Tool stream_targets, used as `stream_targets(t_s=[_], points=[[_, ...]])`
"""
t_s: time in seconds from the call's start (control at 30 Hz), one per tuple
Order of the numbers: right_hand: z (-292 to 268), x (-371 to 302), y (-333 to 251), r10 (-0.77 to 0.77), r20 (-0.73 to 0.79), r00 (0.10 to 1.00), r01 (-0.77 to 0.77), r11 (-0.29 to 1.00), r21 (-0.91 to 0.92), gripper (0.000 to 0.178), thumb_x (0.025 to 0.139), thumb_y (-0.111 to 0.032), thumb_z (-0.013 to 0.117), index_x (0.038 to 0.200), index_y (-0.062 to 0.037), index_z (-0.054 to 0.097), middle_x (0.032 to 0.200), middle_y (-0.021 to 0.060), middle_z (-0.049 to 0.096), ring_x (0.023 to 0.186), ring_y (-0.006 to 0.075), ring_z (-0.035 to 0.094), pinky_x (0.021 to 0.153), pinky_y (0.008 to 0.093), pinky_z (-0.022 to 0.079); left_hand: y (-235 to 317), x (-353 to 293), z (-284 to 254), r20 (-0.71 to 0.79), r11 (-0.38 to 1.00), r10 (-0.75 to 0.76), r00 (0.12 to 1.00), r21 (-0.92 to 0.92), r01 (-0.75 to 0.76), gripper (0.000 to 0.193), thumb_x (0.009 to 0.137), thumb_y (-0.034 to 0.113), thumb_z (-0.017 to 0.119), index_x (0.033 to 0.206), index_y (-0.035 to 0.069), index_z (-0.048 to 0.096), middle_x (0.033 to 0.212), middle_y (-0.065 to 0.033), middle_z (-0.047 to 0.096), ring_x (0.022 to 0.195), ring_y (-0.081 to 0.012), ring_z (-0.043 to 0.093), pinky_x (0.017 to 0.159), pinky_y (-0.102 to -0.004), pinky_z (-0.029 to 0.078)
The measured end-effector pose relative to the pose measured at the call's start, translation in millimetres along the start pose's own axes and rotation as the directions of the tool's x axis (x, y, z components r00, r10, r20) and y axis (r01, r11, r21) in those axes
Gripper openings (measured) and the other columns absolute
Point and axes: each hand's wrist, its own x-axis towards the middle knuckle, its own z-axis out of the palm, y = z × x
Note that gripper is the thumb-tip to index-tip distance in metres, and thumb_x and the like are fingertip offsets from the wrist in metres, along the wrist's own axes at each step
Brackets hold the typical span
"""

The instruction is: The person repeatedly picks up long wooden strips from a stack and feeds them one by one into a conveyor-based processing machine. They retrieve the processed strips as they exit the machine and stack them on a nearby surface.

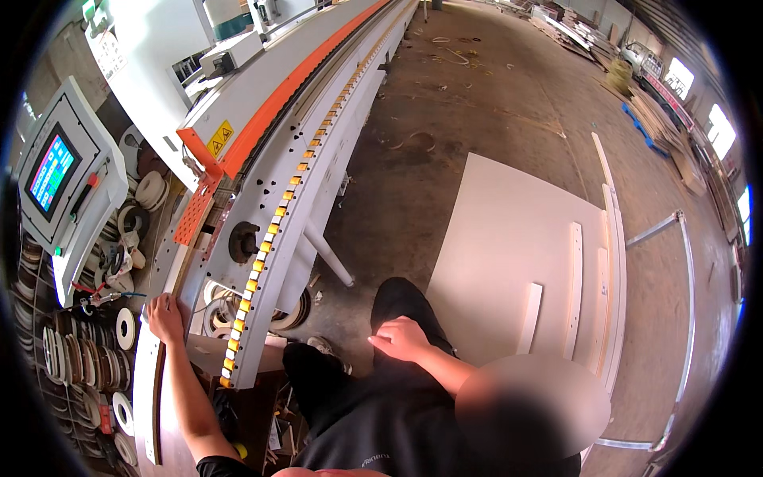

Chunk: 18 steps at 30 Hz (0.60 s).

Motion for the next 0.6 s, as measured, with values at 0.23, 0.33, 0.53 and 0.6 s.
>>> stream_targets(t_s=[0.23, 0.33, 0.53, 0.6], points=[[1.3, 0.0, -0.6, -0.001, 0.034, 0.999, 0.001, 1.0, 0.0, 0.031, 0.1, -0.035, 0.082, 0.083, -0.01, 0.081, 0.084, 0.0031, 0.079, 0.081, 0.0257, 0.076, 0.085, 0.0381, 0.056, 12.9, 15.3, 11.3, 0.045, 1.0, -0.005, 0.999, 0.001, 0.005, 0.019, 0.104, 0.029, 0.071, 0.112, 0.016, 0.082, 0.119, -0.0048, 0.079, 0.111, -0.0341, 0.072, 0.094, -0.0467, 0.059], [0.8, -1.4, -0.9, -0.002, 0.027, 1.0, 0.001, 1.0, 0.019, 0.036, 0.103, -0.039, 0.077, 0.081, -0.0104, 0.079, 0.082, 0.0039, 0.076, 0.081, 0.0276, 0.074, 0.085, 0.0401, 0.055, 31.7, 30.1, 28.2, 0.057, 1.0, -0.024, 0.998, 0.002, 0.024, 0.022, 0.105, 0.032, 0.069, 0.112, 0.017, 0.082, 0.118, -0.0039, 0.079, 0.111, -0.0329, 0.072, 0.093, -0.0467, 0.059], [-2.5, -6.9, 2.8, -0.003, 0.01, 1.0, 0.003, 1.0, 0.025, 0.032, 0.102, -0.036, 0.079, 0.082, -0.01, 0.08, 0.085, 0.0038, 0.079, 0.083, 0.0276, 0.076, 0.086, 0.0402, 0.056, 73.4, 64.2, 57.9, 0.041, 0.999, 0.032, 0.999, 0.013, -0.033, 0.022, 0.104, 0.031, 0.065, 0.1, 0.017, 0.081, 0.111, -0.0029, 0.079, 0.108, -0.0303, 0.073, 0.09, -0.0461, 0.06], [-4.1, -9.1, 3.8, 0.006, -0.005, 1.0, -0.006, 0.999, 0.037, 0.031, 0.101, -0.034, 0.08, 0.083, -0.0098, 0.081, 0.086, 0.0039, 0.08, 0.084, 0.0277, 0.076, 0.086, 0.0403, 0.056, 94.2, 77.1, 61.0, 0.091, 0.998, 0.058, 0.994, -0.009, -0.057, 0.022, 0.103, 0.03, 0.065, 0.098, 0.016, 0.081, 0.109, -0.0044, 0.079, 0.108, -0.0311, 0.073, 0.09, -0.0474, 0.06]])
